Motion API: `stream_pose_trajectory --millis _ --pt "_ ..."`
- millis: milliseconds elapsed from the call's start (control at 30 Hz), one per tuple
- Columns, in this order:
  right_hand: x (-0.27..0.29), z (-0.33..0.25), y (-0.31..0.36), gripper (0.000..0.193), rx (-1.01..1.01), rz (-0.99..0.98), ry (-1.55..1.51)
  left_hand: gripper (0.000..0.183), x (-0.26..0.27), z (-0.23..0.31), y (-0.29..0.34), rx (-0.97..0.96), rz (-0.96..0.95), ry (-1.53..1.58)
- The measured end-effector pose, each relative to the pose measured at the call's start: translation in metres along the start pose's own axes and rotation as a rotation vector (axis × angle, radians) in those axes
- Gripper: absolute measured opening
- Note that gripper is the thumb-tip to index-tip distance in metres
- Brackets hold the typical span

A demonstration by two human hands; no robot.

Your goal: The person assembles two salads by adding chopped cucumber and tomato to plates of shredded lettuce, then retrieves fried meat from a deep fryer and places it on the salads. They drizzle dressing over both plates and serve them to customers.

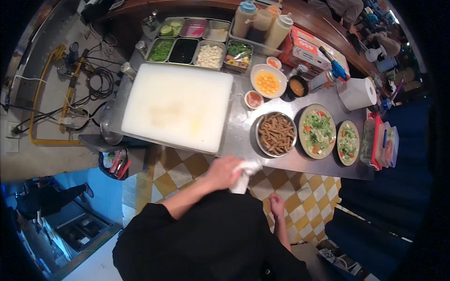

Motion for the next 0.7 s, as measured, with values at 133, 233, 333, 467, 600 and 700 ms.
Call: stream_pose_trajectory --millis 133,233,333,467,600,700 --pt "-0.012 -0.104 -0.016 0.020 0.149 -0.187 -0.033 0.044 0.028 0.001 -0.040 0.079 0.236 -0.358" --pt "-0.016 -0.153 -0.015 0.022 0.139 -0.282 -0.148 0.049 -0.030 -0.035 -0.044 0.177 0.150 -0.625" --pt "-0.014 -0.182 -0.023 0.021 0.081 -0.326 -0.349 0.055 -0.076 -0.058 -0.043 0.321 0.143 -0.709" --pt "-0.001 -0.187 -0.046 0.020 0.024 -0.340 -0.435 0.044 -0.121 -0.009 0.007 0.152 -0.207 -0.193" --pt "0.018 -0.173 -0.053 0.018 0.003 -0.372 -0.337 0.030 -0.056 0.019 0.019 0.438 0.004 -0.024" --pt "0.027 -0.165 -0.054 0.017 -0.028 -0.350 -0.286 0.036 0.049 0.004 0.002 0.439 0.420 -0.498"
Point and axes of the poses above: each hand's wrist, its own y-axis away from the middle knuckle, its own x-axis out of the back of the hand, z = x × y, the point moved 3 cm from there along -y, towards the middle knuckle, and after that the axes turned 6 degrees about -x, right-handed, at the moved point
